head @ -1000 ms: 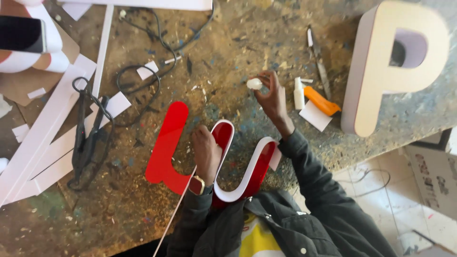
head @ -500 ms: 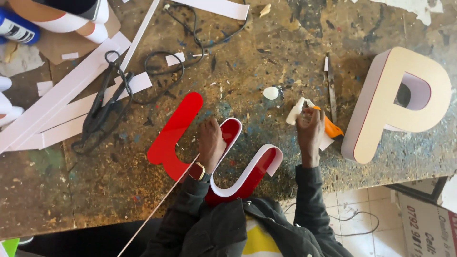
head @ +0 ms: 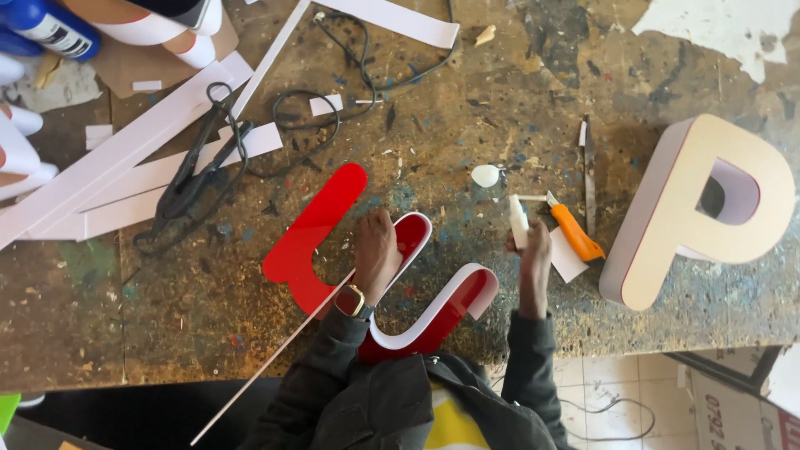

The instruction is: Gluing white plastic strips to the edges of a red acrylic letter M to create a 3D sign component.

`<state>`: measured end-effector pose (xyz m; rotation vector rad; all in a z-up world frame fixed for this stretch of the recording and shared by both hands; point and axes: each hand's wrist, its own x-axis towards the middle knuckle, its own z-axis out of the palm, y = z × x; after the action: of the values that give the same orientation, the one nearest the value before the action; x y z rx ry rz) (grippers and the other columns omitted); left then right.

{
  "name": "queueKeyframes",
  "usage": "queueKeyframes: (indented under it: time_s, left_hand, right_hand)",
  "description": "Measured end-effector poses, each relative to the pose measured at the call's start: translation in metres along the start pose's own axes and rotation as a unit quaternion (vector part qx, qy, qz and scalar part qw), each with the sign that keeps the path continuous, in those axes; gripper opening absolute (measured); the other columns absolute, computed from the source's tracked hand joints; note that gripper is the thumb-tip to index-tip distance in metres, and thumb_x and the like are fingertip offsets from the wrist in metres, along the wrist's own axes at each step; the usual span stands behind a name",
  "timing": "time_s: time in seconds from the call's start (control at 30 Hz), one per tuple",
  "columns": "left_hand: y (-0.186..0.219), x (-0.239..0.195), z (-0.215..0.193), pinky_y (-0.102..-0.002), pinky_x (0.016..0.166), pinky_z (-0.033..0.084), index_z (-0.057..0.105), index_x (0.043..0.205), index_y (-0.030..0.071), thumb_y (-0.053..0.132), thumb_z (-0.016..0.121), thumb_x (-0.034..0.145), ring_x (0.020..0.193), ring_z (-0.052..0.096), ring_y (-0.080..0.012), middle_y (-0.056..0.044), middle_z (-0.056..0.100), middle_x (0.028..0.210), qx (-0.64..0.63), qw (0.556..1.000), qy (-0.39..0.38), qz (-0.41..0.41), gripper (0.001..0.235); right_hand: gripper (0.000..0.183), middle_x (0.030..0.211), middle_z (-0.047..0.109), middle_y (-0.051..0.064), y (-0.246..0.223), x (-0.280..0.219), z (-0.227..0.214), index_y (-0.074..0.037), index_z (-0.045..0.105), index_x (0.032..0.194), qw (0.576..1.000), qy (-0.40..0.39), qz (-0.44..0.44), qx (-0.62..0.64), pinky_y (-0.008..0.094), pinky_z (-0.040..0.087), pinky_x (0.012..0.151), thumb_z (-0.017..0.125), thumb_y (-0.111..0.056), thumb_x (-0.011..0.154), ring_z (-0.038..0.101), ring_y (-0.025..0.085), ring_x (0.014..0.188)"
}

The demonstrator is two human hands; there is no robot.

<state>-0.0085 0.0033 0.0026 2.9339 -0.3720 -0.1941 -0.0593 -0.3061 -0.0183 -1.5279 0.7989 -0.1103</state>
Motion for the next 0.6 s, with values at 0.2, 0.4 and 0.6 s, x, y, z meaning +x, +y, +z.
queueKeyframes:
  time_s: [0.2, 0.4, 0.6]
  left_hand:
    - [0.004, 0.000, 0.000, -0.037, 0.089, 0.061, 0.056, 0.121, 0.002, 0.023, 0.092, 0.094, 0.098, 0.074, -0.0297, -0.018, 0.071, 0.103, 0.013, 1.000, -0.009, -0.021, 0.050]
    - [0.017, -0.006, -0.052, -0.035, 0.087, 0.064, 0.053, 0.124, 0.003, 0.033, 0.084, 0.099, 0.101, 0.072, -0.0271, -0.017, 0.068, 0.104, -0.028, 0.999, -0.026, -0.022, 0.050]
    - [-0.002, 0.002, 0.023, -0.038, 0.083, 0.063, 0.053, 0.121, 0.004, 0.062, 0.081, 0.094, 0.095, 0.071, -0.0251, -0.014, 0.065, 0.096, 0.023, 0.999, -0.012, -0.019, 0.070]
  right_hand:
    - [0.038, 0.082, 0.072, 0.015, -0.035, -0.052, 0.003, 0.003, 0.077, 0.129, 0.955, -0.280, -0.082, -0.056, 0.041, 0.056, 0.083, 0.078, -0.027, 0.105, 0.068, 0.025, 0.081]
    - [0.039, 0.085, 0.066, 0.011, -0.058, -0.062, 0.042, -0.004, 0.078, 0.111, 0.885, -0.449, -0.059, -0.108, 0.043, 0.052, 0.086, 0.053, -0.034, 0.113, 0.062, 0.028, 0.083]
    - [0.048, 0.059, 0.064, 0.012, -0.015, -0.038, 0.073, -0.020, 0.076, 0.079, 0.872, -0.272, -0.191, -0.361, 0.041, 0.051, 0.062, 0.082, -0.064, 0.096, 0.064, 0.037, 0.059]
